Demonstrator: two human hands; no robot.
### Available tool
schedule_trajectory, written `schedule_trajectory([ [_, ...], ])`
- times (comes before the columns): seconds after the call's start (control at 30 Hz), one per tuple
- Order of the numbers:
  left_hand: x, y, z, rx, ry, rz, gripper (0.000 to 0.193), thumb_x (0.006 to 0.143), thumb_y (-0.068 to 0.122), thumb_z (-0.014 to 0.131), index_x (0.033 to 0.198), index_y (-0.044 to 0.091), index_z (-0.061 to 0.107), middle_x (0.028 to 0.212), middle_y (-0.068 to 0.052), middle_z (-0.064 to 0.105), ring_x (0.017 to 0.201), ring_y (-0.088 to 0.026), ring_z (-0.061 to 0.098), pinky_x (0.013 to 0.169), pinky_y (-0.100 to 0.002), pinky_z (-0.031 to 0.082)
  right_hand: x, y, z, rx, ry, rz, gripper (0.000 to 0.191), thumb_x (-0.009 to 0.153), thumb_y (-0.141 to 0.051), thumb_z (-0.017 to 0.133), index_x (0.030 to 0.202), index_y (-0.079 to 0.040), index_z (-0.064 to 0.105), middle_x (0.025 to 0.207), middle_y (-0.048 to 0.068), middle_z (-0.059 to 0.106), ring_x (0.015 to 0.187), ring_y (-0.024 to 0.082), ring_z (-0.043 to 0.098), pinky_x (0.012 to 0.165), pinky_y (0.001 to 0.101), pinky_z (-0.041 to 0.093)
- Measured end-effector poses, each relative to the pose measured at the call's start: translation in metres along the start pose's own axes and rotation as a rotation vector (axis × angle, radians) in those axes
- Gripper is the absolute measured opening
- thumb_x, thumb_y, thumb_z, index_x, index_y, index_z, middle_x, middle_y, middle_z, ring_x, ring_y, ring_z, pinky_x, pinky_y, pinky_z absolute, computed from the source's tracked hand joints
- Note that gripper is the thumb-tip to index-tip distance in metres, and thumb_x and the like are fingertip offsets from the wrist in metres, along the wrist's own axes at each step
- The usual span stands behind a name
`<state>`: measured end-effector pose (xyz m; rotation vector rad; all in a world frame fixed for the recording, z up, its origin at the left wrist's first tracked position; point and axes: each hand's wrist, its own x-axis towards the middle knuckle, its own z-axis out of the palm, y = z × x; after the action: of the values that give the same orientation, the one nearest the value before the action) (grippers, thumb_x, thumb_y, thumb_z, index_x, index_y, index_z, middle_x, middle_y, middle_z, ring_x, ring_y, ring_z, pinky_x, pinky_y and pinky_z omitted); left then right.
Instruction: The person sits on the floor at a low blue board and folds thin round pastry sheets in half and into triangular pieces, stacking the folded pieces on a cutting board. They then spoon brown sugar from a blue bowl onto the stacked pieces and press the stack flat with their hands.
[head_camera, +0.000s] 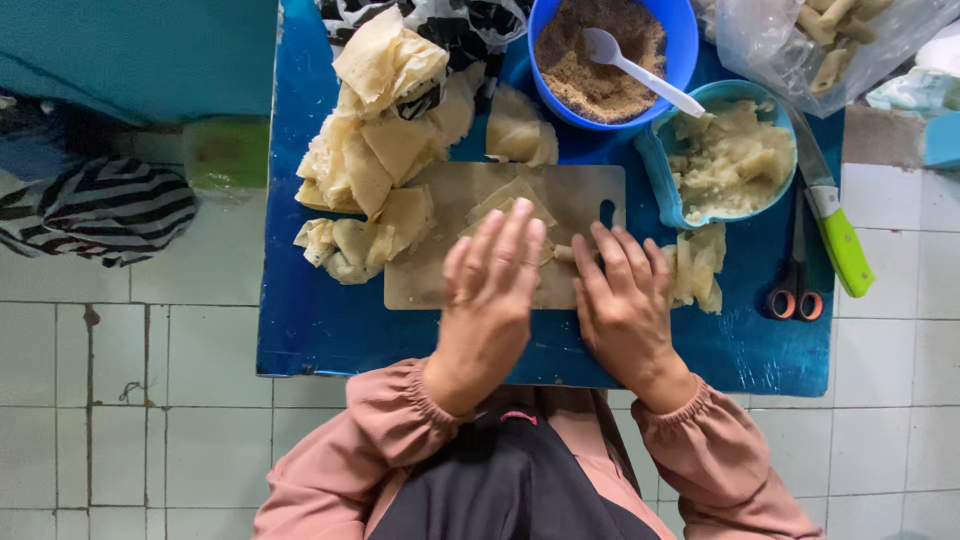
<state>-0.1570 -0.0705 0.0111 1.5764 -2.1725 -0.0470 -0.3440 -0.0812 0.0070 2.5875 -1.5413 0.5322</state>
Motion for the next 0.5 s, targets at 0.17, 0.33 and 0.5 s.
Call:
schedule_trajectory([
  [0.17, 0.0, -0.028, -0.019, 0.015, 0.018, -0.094, 0.056, 0.092, 0.007, 0.061, 0.148, 0.004, 0.057, 0.161, -0.011, 0.044, 0.149, -0.028, 0.039, 0.122, -0.042, 0.025, 0.021, 0.008, -0.004, -0.016, 0.063, -0.012, 0.03, 0.094, -0.012, 0.072, 0.123, -0.007, 0.071, 0.141, 0.013, 0.059, 0.135, 0.032, 0.052, 0.118, 0.0504, 0.034],
  [0.33, 0.009, -0.046, -0.03, -0.088, 0.056, -0.124, 0.046, 0.094, 0.016, 0.068, 0.137, 0.001, 0.061, 0.15, -0.015, 0.05, 0.138, -0.033, 0.046, 0.113, -0.047, 0.032, 0.021, 0.071, -0.028, -0.049, 0.278, 0.082, 0.013, 0.106, -0.004, 0.073, 0.119, -0.005, 0.072, 0.137, 0.015, 0.06, 0.136, 0.034, 0.052, 0.118, 0.0484, 0.038],
  [0.5, 0.018, -0.056, -0.028, -0.274, 0.035, -0.115, 0.022, 0.091, 0.011, 0.069, 0.112, 0.007, 0.069, 0.114, -0.009, 0.065, 0.113, -0.032, 0.06, 0.095, -0.043, 0.049, 0.064, 0.204, -0.04, -0.168, 0.373, 0.223, 0.019, 0.112, 0.0, 0.052, 0.127, -0.002, 0.063, 0.126, 0.012, 0.063, 0.115, 0.03, 0.061, 0.099, 0.0369, 0.05],
])
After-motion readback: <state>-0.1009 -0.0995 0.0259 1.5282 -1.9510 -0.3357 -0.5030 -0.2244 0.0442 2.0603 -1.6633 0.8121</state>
